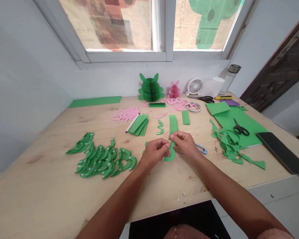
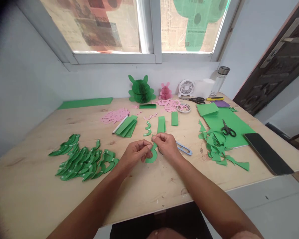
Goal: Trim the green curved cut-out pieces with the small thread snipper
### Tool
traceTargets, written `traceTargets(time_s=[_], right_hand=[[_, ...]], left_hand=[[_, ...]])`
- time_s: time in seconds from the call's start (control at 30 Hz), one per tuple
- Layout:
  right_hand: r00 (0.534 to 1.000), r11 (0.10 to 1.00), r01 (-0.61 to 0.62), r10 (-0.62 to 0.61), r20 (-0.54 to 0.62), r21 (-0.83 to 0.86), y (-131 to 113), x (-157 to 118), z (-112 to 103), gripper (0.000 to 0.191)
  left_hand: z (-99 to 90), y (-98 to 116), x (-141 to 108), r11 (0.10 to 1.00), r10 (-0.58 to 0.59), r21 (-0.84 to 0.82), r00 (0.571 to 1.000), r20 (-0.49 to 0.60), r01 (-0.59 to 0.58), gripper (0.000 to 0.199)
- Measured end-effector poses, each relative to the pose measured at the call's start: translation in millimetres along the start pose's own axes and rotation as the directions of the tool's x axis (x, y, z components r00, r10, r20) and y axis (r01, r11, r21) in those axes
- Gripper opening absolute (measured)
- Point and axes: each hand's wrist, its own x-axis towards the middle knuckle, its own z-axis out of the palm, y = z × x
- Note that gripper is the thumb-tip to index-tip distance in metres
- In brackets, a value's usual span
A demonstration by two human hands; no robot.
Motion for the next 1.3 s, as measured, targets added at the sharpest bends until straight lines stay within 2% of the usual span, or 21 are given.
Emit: traceTargets(time_s=[0.07,0.13,0.2,0.3,0.37,0.47,0.53,0.6,0.7,0.73,0.8,0.87,0.97,1.13,1.23,1.3], right_hand=[[1.000,1.000,-0.018,0.018,0.013,-0.022,4,1,-1,0.026],[0.999,0.998,-0.023,0.025,0.035,-0.058,8,2,-1,0.024],[0.994,0.993,-0.013,0.025,0.106,-0.115,11,1,-1,0.021],[0.965,0.958,0.054,0.023,0.261,-0.282,11,-2,0,0.018],[0.951,0.872,0.152,-0.001,0.309,-0.465,9,-5,1,0.017],[0.950,0.629,0.297,-0.121,0.287,-0.718,6,-9,2,0.011],[0.942,0.505,0.337,-0.190,0.279,-0.795,5,-10,3,0.011],[0.934,0.443,0.352,-0.226,0.277,-0.825,6,-10,2,0.013],[0.927,0.387,0.350,-0.273,0.257,-0.853,8,-8,-1,0.015],[0.924,0.379,0.350,-0.288,0.251,-0.857,8,-8,-2,0.016],[0.919,0.387,0.348,-0.320,0.230,-0.854,8,-6,-5,0.017],[0.921,0.426,0.332,-0.340,0.191,-0.841,8,-4,-7,0.018],[0.927,0.477,0.297,-0.351,0.131,-0.827,6,0,-11,0.019],[0.921,0.479,0.248,-0.385,0.053,-0.842,6,8,-17,0.019],[0.914,0.480,0.250,-0.403,0.042,-0.841,7,10,-19,0.019],[0.915,0.490,0.252,-0.403,0.040,-0.834,7,9,-20,0.019]], left_hand=[[-4.4,-1,2,0.998,0.053,0.036,0.993,-0.102,-0.049,0.017],[-10.2,-3,5,0.992,0.120,0.059,0.966,-0.228,-0.109,0.014],[-15.8,-4,8,0.988,0.152,0.047,0.936,-0.318,-0.145,0.013],[-19.9,-6,10,0.984,0.174,0.029,0.910,-0.375,-0.176,0.014],[-19.6,-6,11,0.983,0.181,0.028,0.910,-0.373,-0.183,0.014],[-18.0,-8,11,0.983,0.181,0.038,0.916,-0.358,-0.180,0.015],[-17.8,-9,11,0.983,0.184,0.063,0.917,-0.354,-0.173,0.015],[-17.6,-10,10,0.976,0.209,0.126,0.913,-0.350,-0.175,0.017],[-12.5,-9,5,0.914,0.316,0.356,0.890,-0.328,-0.194,0.018],[-8.9,-9,3,0.867,0.365,0.457,0.879,-0.307,-0.201,0.018],[0.5,-9,-3,0.764,0.454,0.583,0.873,-0.181,-0.277,0.018],[10.1,-10,-8,0.671,0.522,0.617,0.853,-0.001,-0.411,0.019],[18.6,-13,-12,0.589,0.580,0.639,0.809,0.094,-0.496,0.021],[13.3,-17,-8,0.570,0.619,0.669,0.785,0.031,-0.476,0.019],[2.1,-13,-3,0.567,0.594,0.727,0.804,-0.035,-0.387,0.017],[-7.9,-6,-2,0.545,0.542,0.791,0.837,-0.079,-0.278,0.016]])
